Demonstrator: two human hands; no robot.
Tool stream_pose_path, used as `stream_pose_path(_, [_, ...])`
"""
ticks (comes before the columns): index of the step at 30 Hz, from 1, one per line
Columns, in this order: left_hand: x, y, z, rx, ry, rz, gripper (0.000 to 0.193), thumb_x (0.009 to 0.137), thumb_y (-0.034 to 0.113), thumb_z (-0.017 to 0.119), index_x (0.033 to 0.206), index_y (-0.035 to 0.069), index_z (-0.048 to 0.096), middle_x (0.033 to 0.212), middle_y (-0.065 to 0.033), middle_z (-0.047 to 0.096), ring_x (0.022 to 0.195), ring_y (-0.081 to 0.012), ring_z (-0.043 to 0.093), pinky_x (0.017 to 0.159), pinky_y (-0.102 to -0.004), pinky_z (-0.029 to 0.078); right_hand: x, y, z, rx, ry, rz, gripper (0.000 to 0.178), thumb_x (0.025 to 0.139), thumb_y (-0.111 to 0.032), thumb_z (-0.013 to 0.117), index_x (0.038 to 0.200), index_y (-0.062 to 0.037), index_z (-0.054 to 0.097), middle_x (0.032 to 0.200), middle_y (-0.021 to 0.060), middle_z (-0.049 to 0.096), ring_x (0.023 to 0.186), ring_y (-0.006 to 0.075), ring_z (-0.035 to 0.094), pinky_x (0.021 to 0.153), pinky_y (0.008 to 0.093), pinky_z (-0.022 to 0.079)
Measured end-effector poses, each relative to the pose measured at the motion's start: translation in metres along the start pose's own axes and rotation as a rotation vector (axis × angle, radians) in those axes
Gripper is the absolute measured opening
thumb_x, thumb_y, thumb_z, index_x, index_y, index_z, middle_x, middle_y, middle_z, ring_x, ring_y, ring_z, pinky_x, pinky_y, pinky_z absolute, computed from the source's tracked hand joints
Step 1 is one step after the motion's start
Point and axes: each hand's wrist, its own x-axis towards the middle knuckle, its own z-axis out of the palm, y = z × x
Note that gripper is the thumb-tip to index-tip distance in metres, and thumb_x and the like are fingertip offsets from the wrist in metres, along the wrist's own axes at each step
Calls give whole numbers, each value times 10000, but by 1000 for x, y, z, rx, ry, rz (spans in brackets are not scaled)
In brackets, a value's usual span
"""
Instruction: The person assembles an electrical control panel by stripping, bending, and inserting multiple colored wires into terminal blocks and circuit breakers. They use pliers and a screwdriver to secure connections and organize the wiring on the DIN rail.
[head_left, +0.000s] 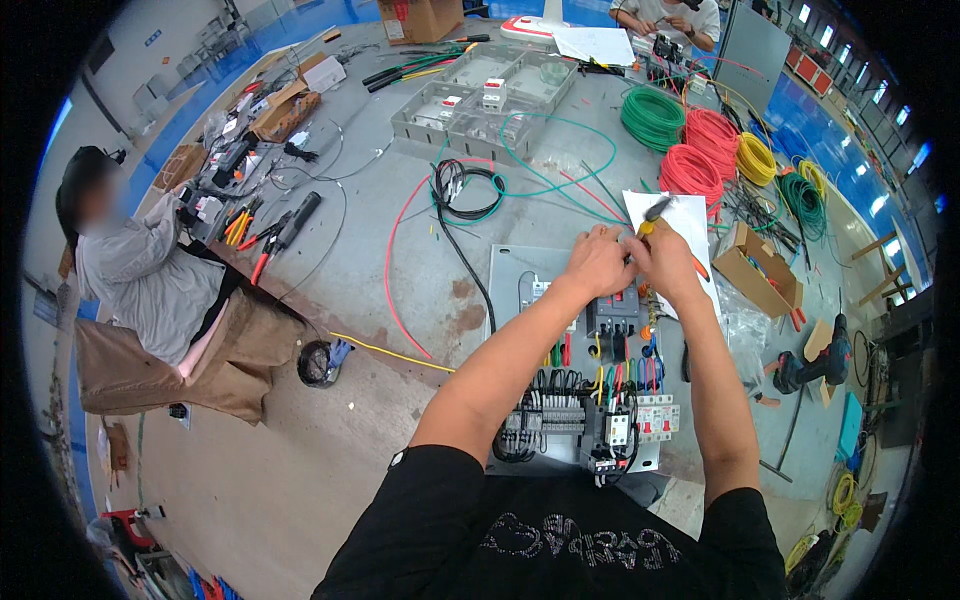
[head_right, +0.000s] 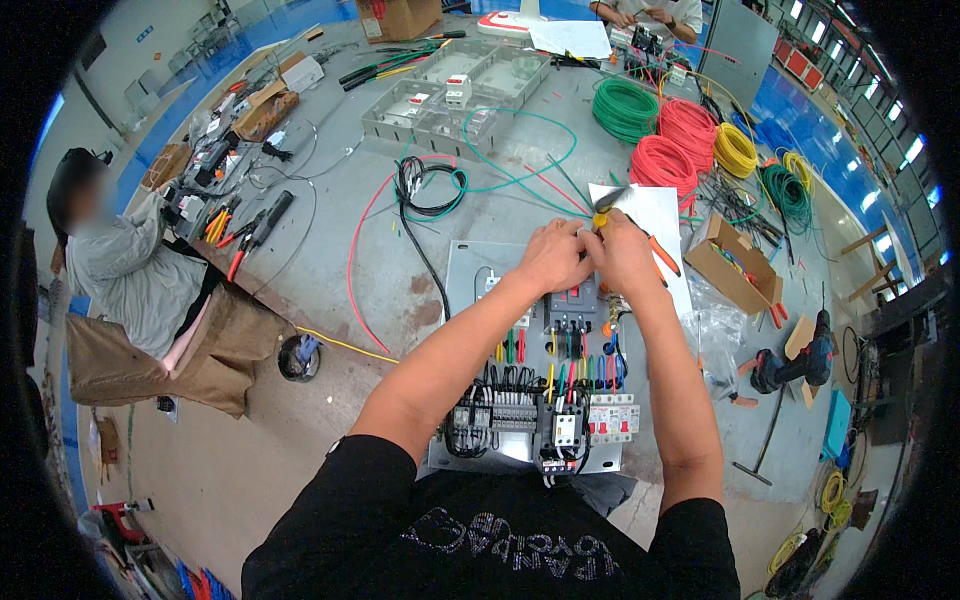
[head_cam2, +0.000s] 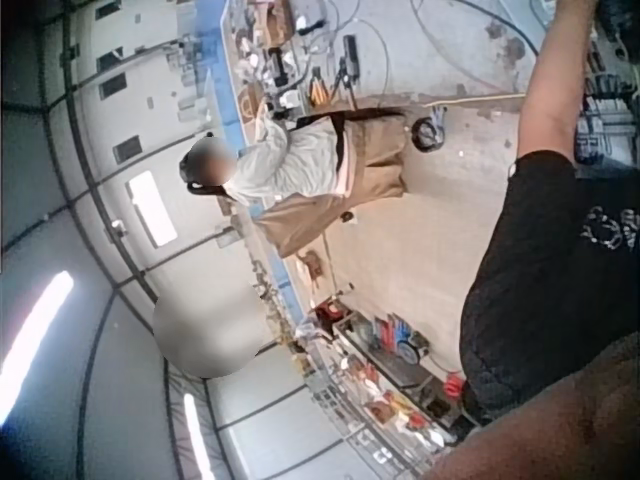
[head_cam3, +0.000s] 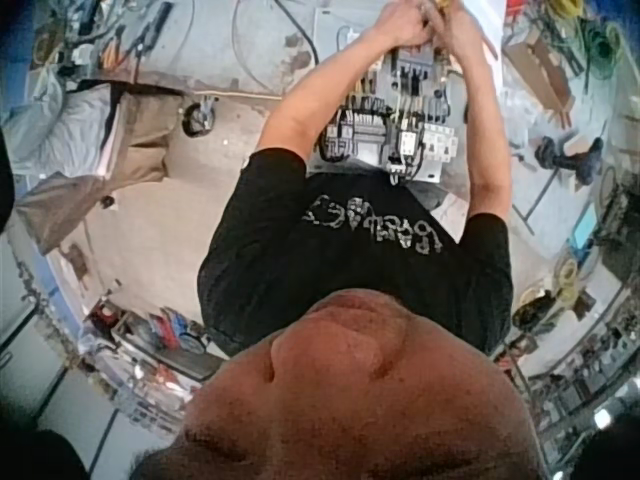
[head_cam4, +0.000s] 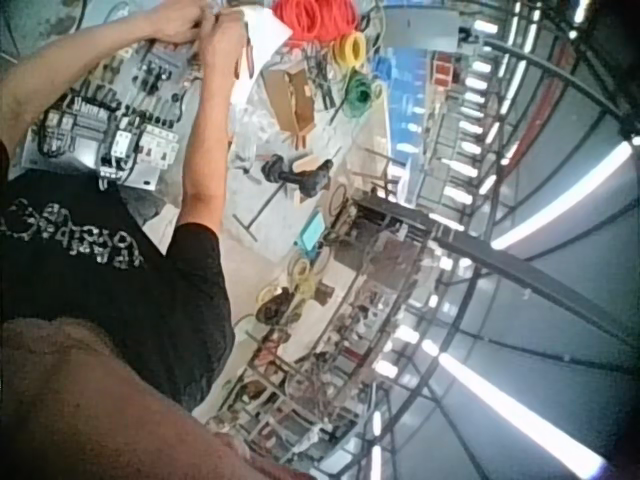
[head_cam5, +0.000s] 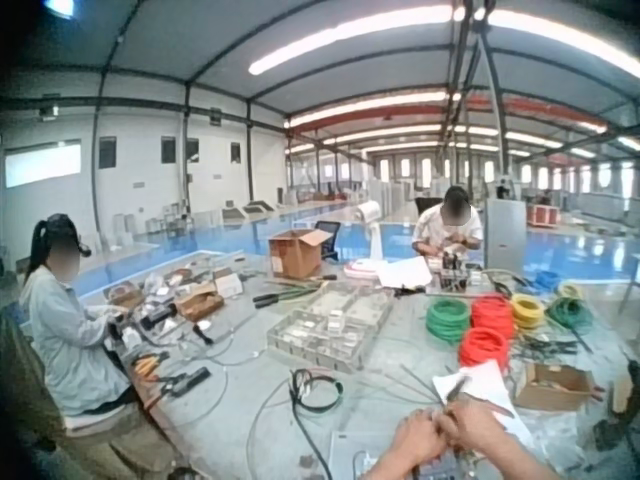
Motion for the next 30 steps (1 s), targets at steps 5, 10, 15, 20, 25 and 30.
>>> stream_pose_path(5, [-3, -4, 1, 20, 17, 33, 364, 917, 410, 628, 1095, 133, 784, 1305, -150, 647, 1263, -385, 579, 1038, -551, 470, -4, -2, -8, 225, -8, 101, 254, 912, -182, 733, 905, 61, 662, 906, 244, 674, 825, 410, 673, 740, 479, 528])
stream_pose_path(10, [0, 0, -1, -42, 22, -14, 352, 928, 381, 617, 1125, 126, 761, 1295, -159, 657, 1253, -394, 582, 1040, -546, 465, -4, -6, -4, 395, -34, 196, 294, 898, -231, 772, 918, 43, 666, 848, 224, 676, 755, 384, 662, 720, 472, 525])
stream_pose_path(15, [-2, -5, 5, -34, 36, 1, 279, 922, 322, 627, 1080, 129, 752, 1226, -141, 681, 1216, -392, 601, 1023, -544, 474, -3, -13, 0, 149, 107, 245, 371, 888, -330, 797, 898, 24, 686, 816, 232, 704, 751, 405, 701, 693, 484, 544])
stream_pose_path(20, [-1, -12, 9, -38, 62, 49, 222, 904, 307, 639, 992, 153, 772, 1211, -113, 688, 1169, -388, 624, 967, -552, 512, -1, -4, 6, 171, 100, 226, 472, 886, -386, 777, 854, 73, 671, 784, 275, 694, 755, 451, 706, 683, 511, 557])
stream_pose_path(25, [-1, -4, 3, -41, 59, 42, 268, 912, 324, 635, 1033, 123, 765, 1257, -126, 676, 1180, -412, 614, 984, -553, 514, 3, 8, 6, 54, -12, 131, 406, 882, -310, 753, 861, 88, 671, 801, 298, 681, 784, 473, 692, 724, 502, 560])
stream_pose_path(30, [0, -5, 2, -39, 33, 58, 319, 933, 348, 612, 1120, 127, 747, 1334, -107, 658, 1189, -420, 607, 990, -554, 512, 0, 6, 0, 269, -26, 108, 346, 868, -257, 761, 904, 77, 679, 845, 274, 710, 804, 445, 699, 743, 479, 554])
